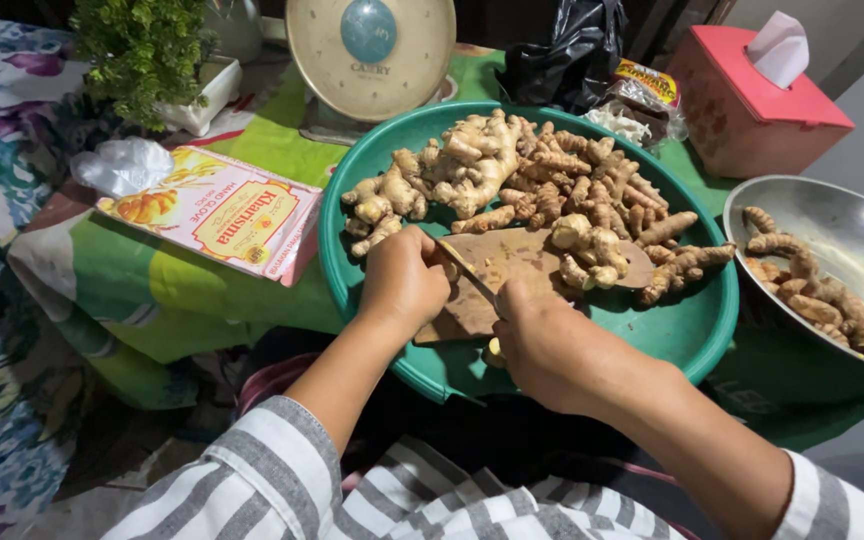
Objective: The person sits on the floor and uses a small knife to peel and trim ginger roots over a green tray. They hold each piece in one hand and scrape the skin with the knife, placing the peeled pieces into a metal bowl.
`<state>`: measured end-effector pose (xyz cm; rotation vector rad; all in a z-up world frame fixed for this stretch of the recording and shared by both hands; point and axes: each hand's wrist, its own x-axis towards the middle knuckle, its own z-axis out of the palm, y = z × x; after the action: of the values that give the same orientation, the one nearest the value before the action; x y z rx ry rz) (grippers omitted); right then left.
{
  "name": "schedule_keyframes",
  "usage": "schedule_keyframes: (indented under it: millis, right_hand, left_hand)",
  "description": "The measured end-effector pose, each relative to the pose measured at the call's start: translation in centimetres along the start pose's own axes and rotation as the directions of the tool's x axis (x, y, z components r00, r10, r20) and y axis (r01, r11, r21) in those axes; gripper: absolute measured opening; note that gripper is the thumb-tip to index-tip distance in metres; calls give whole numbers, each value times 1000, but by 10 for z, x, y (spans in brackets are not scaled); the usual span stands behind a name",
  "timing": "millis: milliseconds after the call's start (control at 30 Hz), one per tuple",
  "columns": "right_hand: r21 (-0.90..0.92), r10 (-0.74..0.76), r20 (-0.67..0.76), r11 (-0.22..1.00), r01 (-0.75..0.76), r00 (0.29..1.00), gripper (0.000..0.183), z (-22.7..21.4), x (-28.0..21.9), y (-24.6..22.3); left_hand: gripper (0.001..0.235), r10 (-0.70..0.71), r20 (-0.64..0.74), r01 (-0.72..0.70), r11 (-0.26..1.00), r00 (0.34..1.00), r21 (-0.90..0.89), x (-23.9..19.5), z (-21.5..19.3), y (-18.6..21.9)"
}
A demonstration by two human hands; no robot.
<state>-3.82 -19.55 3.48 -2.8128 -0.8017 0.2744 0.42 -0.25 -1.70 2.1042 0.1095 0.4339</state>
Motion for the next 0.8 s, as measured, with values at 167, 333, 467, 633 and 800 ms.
schedule_keyframes:
  millis: [167, 333, 467, 633, 800]
  right_hand:
    - [-32, -112, -26, 993, 111, 993, 20, 8, 14, 6]
    - [-50, 6, 30, 999, -4, 1000, 33, -4, 17, -6]
    - [-36, 110, 85, 994, -107, 990, 25, -26, 28, -32]
    - [66, 369, 346, 907, -415, 862, 21, -58, 33, -65]
    - [186, 365, 297, 884, -429, 882, 22, -45, 33, -51]
  left_hand:
    - [14, 4, -25, -3, 999, 1000, 38, 0, 2, 2]
    - [14, -41, -2, 41, 999, 999, 30, 1, 1, 2]
    - [19, -43, -11, 43, 999, 999, 29, -2, 1, 2]
    - [23, -27, -41, 29, 998, 999, 49, -2, 1, 6]
    - [23, 18, -91, -12, 998, 996, 67, -5, 8, 2]
